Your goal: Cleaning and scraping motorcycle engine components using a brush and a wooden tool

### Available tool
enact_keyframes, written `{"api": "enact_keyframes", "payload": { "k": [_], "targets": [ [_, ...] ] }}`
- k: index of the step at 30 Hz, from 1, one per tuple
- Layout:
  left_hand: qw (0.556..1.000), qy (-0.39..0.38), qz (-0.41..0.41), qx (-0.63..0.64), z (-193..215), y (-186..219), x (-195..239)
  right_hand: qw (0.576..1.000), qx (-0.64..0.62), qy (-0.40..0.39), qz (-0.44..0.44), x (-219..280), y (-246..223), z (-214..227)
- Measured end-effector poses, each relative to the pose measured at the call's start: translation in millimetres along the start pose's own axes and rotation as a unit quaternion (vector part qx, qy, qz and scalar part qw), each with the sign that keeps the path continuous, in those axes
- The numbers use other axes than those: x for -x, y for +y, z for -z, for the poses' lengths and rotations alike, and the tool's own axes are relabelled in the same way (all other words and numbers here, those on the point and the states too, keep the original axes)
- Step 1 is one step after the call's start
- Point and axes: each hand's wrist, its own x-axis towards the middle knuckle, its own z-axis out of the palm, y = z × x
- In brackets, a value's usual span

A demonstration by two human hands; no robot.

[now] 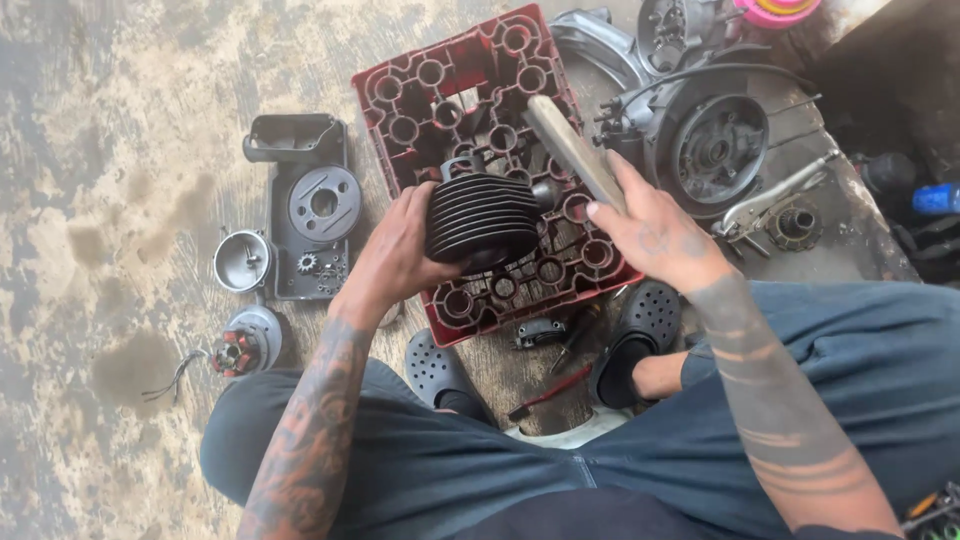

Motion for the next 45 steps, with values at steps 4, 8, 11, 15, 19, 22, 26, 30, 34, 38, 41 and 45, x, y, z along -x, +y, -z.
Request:
{"api": "enact_keyframes", "payload": {
  "k": [4,8,11,15,19,22,26,30,34,38,41,45],
  "targets": [
    [1.000,-0.005,0.015,-0.010,-3.2,2.9,4.2,0.996,-0.021,0.003,0.089,47.5,38.8,-13.6],
    [0.999,0.011,0.017,-0.044,-4.8,10.4,12.2,0.997,-0.071,-0.003,0.008,89.1,62.9,-50.9],
    [0.997,0.026,-0.006,-0.077,-9.5,14.4,18.1,0.998,-0.051,0.024,0.034,79.5,46.2,-55.1],
    [0.993,0.027,-0.025,-0.115,-9.3,24.0,28.1,0.998,0.027,0.017,0.057,20.2,35.5,-53.6],
    [0.989,0.040,-0.040,-0.138,-6.7,23.3,36.0,0.994,0.027,0.001,0.106,3.7,39.9,-49.4],
    [0.992,0.043,-0.031,-0.113,-2.1,20.6,39.1,0.997,0.007,-0.010,0.077,35.3,39.5,-51.7],
    [0.994,0.029,-0.021,-0.106,-12.5,10.1,36.3,0.994,0.071,-0.004,0.078,6.9,33.1,-60.3],
    [0.994,0.036,-0.033,-0.103,-1.5,16.0,39.0,0.993,0.057,-0.005,0.102,-20.0,36.1,-71.5],
    [0.994,0.027,-0.030,-0.105,-1.2,15.2,39.8,0.999,0.003,-0.013,0.035,49.8,18.6,-51.2],
    [0.995,0.028,-0.019,-0.093,-1.8,15.6,35.3,0.999,0.013,-0.019,0.043,33.7,29.1,-56.6],
    [0.995,0.021,-0.007,-0.097,-5.3,13.9,39.2,0.995,0.054,-0.025,0.086,-21.9,30.1,-64.4],
    [0.995,0.026,-0.009,-0.100,-2.3,20.0,41.3,0.994,0.007,-0.019,0.104,3.5,26.1,-53.7]
  ]
}}
